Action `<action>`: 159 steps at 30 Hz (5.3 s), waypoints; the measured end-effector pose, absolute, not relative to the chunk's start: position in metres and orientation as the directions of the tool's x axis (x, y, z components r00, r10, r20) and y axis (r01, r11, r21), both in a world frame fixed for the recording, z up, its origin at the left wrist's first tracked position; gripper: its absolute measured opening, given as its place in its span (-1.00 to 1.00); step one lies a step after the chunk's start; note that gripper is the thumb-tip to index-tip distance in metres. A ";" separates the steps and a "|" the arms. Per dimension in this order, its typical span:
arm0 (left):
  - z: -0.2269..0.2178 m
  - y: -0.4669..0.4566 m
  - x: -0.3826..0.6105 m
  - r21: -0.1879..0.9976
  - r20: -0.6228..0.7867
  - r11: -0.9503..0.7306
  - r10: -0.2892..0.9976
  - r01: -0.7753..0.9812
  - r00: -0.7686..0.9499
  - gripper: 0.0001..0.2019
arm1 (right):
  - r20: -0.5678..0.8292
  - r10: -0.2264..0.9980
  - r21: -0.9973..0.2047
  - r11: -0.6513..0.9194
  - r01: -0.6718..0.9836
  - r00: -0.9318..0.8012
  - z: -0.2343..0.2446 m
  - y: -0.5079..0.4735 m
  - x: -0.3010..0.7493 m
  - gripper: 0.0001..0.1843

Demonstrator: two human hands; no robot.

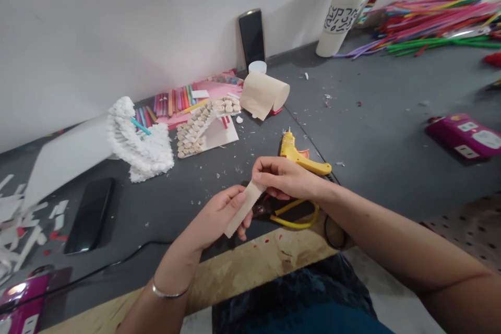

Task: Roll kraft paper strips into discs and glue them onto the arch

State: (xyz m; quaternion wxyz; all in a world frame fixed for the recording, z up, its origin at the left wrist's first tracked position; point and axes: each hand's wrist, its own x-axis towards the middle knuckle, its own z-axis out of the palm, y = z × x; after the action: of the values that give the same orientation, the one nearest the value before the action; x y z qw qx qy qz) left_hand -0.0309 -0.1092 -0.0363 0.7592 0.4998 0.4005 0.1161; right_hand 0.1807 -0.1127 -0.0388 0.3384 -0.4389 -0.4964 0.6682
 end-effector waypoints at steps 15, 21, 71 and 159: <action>0.023 -0.050 -0.017 0.951 -0.246 0.309 0.761 -0.002 0.601 -0.63 | -0.068 0.948 -0.988 -0.022 0.151 -0.311 0.016 -0.076 0.184 -0.63; 0.028 -0.019 0.001 0.973 -0.119 0.215 0.779 -0.085 0.615 -0.62 | 0.128 0.973 -0.967 0.165 0.192 -0.192 0.024 -0.021 0.178 -0.72; 0.044 -0.026 -0.025 0.908 0.009 -0.248 0.817 0.337 0.577 -0.77 | 0.032 0.964 -0.811 0.178 0.557 -0.262 0.040 -0.031 0.187 -0.60; -0.055 -0.033 -0.073 0.690 -0.190 -0.140 0.912 0.710 0.364 -0.89 | -0.290 0.813 -0.574 0.275 0.772 -0.505 -0.046 -0.022 0.174 -0.85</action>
State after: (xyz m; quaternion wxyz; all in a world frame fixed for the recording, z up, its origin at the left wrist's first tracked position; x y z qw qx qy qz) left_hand -0.0733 -0.0334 -0.0551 0.3625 0.7420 0.5466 0.1390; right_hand 0.1737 -0.0219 -0.0456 0.0300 -0.4964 -0.7978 0.3408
